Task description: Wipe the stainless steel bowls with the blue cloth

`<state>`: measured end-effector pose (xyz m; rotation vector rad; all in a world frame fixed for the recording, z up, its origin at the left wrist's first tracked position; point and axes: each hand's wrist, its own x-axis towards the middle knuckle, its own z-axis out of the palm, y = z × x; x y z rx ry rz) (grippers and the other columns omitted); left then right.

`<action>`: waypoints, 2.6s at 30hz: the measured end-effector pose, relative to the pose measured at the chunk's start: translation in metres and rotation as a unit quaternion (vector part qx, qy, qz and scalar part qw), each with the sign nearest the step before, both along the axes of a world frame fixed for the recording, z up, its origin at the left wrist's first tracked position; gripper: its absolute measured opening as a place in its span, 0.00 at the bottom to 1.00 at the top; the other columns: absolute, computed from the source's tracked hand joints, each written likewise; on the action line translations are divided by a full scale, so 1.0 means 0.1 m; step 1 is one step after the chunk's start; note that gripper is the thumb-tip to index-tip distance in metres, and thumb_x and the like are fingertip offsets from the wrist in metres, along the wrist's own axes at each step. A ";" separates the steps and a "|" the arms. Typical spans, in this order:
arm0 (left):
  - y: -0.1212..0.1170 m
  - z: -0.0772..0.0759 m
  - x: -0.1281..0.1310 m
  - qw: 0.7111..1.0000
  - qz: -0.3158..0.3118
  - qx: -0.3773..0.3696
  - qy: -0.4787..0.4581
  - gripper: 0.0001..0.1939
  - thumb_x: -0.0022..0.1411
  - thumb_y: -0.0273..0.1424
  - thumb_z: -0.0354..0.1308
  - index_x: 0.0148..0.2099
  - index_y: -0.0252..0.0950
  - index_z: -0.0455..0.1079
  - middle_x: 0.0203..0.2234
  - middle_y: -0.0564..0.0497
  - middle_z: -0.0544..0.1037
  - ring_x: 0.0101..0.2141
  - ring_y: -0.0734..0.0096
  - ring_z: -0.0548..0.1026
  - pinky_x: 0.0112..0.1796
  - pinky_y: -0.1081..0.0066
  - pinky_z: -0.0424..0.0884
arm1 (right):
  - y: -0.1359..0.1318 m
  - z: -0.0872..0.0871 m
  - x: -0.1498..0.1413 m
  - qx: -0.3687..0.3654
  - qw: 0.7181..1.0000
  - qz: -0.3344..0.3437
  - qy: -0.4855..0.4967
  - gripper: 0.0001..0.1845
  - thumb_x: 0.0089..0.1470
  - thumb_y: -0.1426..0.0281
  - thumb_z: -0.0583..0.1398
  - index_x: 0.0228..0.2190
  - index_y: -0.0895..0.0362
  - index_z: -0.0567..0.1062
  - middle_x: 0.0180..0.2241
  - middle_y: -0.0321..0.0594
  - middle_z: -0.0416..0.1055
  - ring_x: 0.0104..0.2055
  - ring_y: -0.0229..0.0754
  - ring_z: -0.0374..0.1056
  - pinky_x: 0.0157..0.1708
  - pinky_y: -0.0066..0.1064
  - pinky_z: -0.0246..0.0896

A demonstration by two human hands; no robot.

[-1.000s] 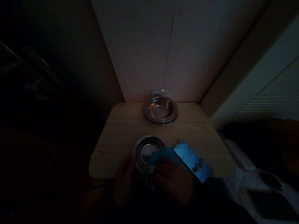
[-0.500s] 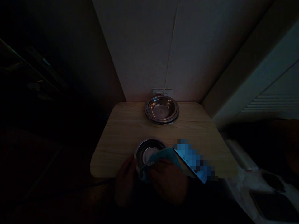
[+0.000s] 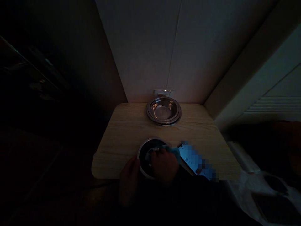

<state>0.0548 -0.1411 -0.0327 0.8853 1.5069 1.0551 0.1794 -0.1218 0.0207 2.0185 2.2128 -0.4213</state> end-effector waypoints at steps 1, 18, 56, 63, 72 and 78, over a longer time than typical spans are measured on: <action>0.00 0.00 0.01 1.000 -0.002 -0.011 -0.006 0.22 0.53 0.43 0.56 0.46 0.34 0.72 0.42 0.44 0.78 0.43 0.59 0.74 0.45 0.62 0.67 | -0.03 0.06 -0.01 -0.025 1.000 -0.016 -0.009 0.16 0.57 0.77 0.48 0.37 0.63 0.75 0.37 0.55 0.73 0.39 0.51 0.70 0.32 0.38 0.63; 0.01 0.02 0.06 0.999 0.008 -0.035 0.031 0.22 0.53 0.43 0.55 0.46 0.34 0.71 0.44 0.44 0.77 0.45 0.57 0.73 0.46 0.62 0.66 | 0.03 -0.13 -0.01 0.048 0.998 -0.001 0.050 0.14 0.57 0.74 0.49 0.40 0.62 0.71 0.40 0.54 0.72 0.45 0.52 0.66 0.33 0.38 0.64; 0.07 0.14 0.02 0.996 -0.010 -0.039 0.081 0.21 0.56 0.40 0.51 0.48 0.35 0.71 0.46 0.45 0.76 0.47 0.57 0.72 0.50 0.61 0.63 | -0.18 -0.11 -0.07 0.038 0.965 0.104 0.237 0.22 0.57 0.78 0.49 0.52 0.62 0.66 0.54 0.50 0.64 0.56 0.46 0.60 0.53 0.35 0.59; 0.01 0.12 0.08 0.996 0.005 -0.033 0.079 0.22 0.57 0.42 0.50 0.48 0.34 0.71 0.47 0.42 0.75 0.48 0.56 0.72 0.49 0.61 0.65 | 0.07 -0.34 -0.03 0.160 0.970 0.008 0.181 0.24 0.54 0.78 0.52 0.53 0.70 0.64 0.61 0.59 0.47 0.64 0.54 0.40 0.59 0.47 0.48; 0.06 0.07 0.02 0.994 0.001 -0.048 0.094 0.20 0.55 0.41 0.52 0.46 0.35 0.71 0.45 0.41 0.76 0.47 0.55 0.72 0.49 0.59 0.64 | -0.09 -0.32 -0.14 0.124 0.955 0.125 0.241 0.23 0.58 0.76 0.50 0.55 0.65 0.62 0.61 0.50 0.51 0.63 0.46 0.46 0.58 0.37 0.51; 0.05 0.10 0.03 0.994 -0.019 -0.031 0.105 0.20 0.56 0.41 0.50 0.44 0.33 0.71 0.44 0.40 0.76 0.45 0.54 0.72 0.48 0.58 0.64 | 0.23 -0.22 -0.02 0.133 0.955 0.192 0.186 0.21 0.58 0.71 0.51 0.53 0.62 0.65 0.58 0.49 0.57 0.62 0.48 0.48 0.60 0.47 0.41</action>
